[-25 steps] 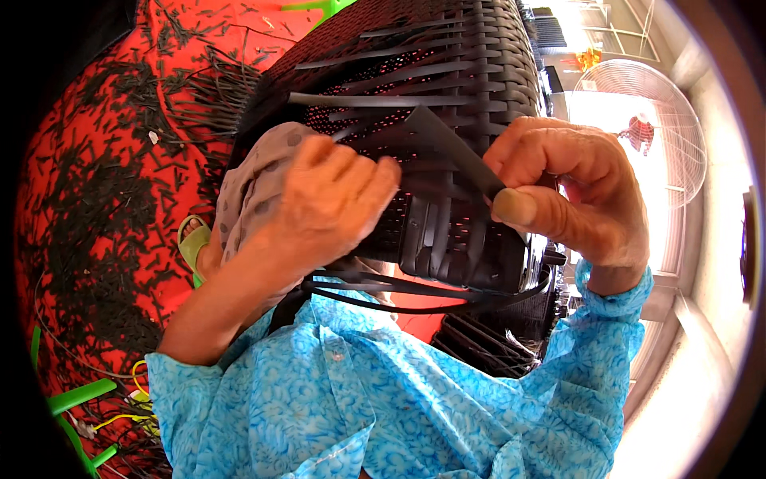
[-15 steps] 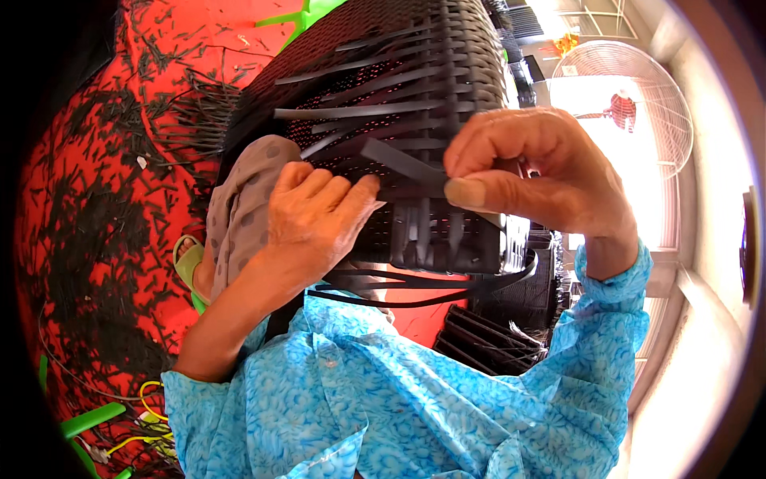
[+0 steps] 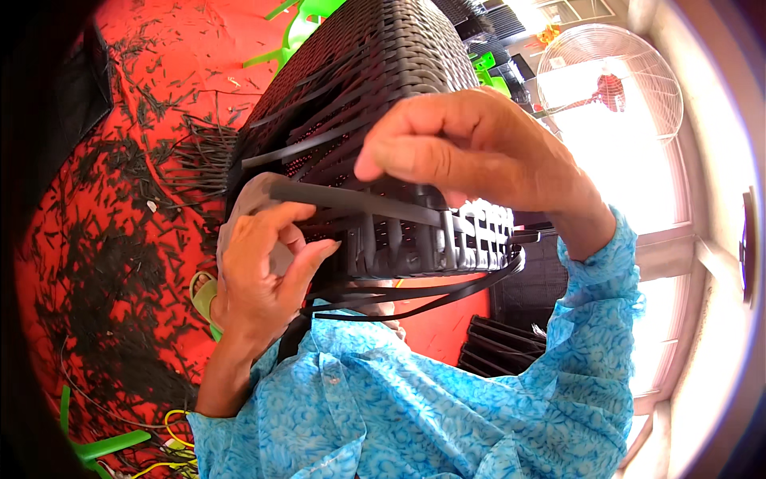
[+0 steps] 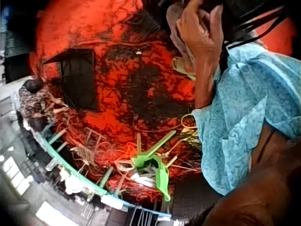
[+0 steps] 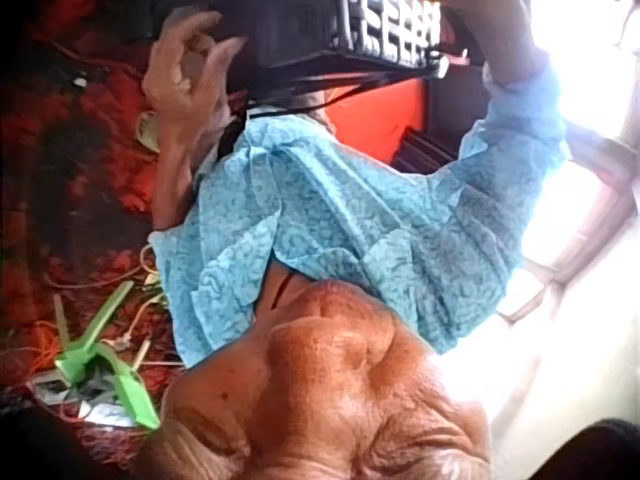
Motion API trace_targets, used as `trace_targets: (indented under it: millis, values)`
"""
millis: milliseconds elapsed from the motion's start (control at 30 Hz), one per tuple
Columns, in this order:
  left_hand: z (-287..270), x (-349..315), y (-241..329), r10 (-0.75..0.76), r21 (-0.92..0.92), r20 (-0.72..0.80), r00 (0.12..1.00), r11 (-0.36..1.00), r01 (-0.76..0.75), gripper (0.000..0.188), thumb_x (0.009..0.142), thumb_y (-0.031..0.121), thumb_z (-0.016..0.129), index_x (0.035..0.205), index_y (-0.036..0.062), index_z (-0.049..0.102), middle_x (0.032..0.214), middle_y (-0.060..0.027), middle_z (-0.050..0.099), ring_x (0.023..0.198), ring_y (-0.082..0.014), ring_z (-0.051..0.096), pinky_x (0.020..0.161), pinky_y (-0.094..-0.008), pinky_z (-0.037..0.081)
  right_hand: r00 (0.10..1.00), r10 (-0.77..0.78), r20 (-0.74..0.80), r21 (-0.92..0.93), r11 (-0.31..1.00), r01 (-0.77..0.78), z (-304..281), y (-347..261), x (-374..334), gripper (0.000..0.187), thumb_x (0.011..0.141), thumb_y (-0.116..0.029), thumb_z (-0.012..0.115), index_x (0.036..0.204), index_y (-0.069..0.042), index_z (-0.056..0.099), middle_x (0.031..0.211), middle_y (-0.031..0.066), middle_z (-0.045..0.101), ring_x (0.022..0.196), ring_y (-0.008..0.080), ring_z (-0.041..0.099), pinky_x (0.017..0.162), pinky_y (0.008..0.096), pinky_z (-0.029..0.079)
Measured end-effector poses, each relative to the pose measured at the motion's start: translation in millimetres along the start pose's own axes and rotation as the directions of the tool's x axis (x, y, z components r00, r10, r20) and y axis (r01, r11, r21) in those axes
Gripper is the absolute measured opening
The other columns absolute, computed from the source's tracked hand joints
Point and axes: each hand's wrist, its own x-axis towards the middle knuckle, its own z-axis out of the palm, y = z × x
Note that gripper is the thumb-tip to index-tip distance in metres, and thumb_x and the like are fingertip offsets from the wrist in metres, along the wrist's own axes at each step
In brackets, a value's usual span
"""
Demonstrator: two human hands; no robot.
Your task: The person weaves a black synthetic wicker strip through the vertical frame of a chair base, pulling the strip tight and tucking the end into the existing weave.
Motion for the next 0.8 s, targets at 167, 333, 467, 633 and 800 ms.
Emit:
trace_targets:
  millis: [167,333,467,633,800]
  values:
    - [-11,-1,14,-0.093,-0.212,0.070,0.993,0.972,0.106,0.019,0.074,0.006,0.072,0.090,0.0008,0.062,0.072,-0.0008,0.058,0.064,-0.0054,0.050,0.056,-0.0205,0.036,0.987,-0.026,-0.157,0.439,0.894,0.094,2,11,-5,0.030,0.097,-0.023,0.042,0.105,0.002,0.058,0.076,0.0026,0.060,0.045,0.0001,0.039,0.041,0.0155,0.031]
    - [-10,2,24,-0.065,-0.361,0.152,0.986,0.925,0.117,0.014,0.079,0.003,0.067,0.091,-0.0014,0.062,0.075,-0.0024,0.058,0.064,-0.0064,0.050,0.058,-0.0195,0.039,0.929,0.009,-0.369,0.593,0.772,0.228,10,37,-27,0.030,0.096,-0.023,0.045,0.111,0.000,0.056,0.093,0.0053,0.063,0.049,0.0001,0.039,0.043,0.0141,0.030]
    - [-1,4,25,-0.106,-0.444,0.196,0.975,0.877,0.185,0.010,0.083,0.002,0.063,0.091,-0.0018,0.061,0.074,-0.0013,0.056,0.063,-0.0060,0.047,0.058,-0.0187,0.037,0.926,0.031,-0.377,0.645,0.726,0.239,17,58,-32,0.027,0.095,-0.021,0.047,0.110,0.000,0.057,0.095,0.0047,0.062,0.050,-0.0003,0.040,0.043,0.0137,0.030]
    - [-2,14,34,-0.268,-0.724,0.232,0.935,0.594,0.350,0.016,0.086,0.015,0.060,0.092,0.0000,0.059,0.069,-0.0025,0.055,0.055,-0.0075,0.049,0.052,-0.0190,0.040,0.913,0.141,-0.382,0.638,0.755,0.150,25,53,-32,0.026,0.096,-0.013,0.038,0.108,0.005,0.053,0.094,0.0077,0.058,0.047,0.0001,0.034,0.044,0.0141,0.028]
    - [-7,34,47,-0.370,-0.753,0.268,0.890,0.495,0.432,0.018,0.087,0.020,0.058,0.084,0.0029,0.058,0.058,-0.0017,0.054,0.044,-0.0075,0.047,0.040,-0.0189,0.034,0.917,0.102,-0.385,0.695,0.686,0.216,25,63,-32,0.023,0.093,-0.014,0.049,0.109,0.002,0.055,0.091,0.0069,0.061,0.049,0.0012,0.037,0.044,0.0147,0.030]
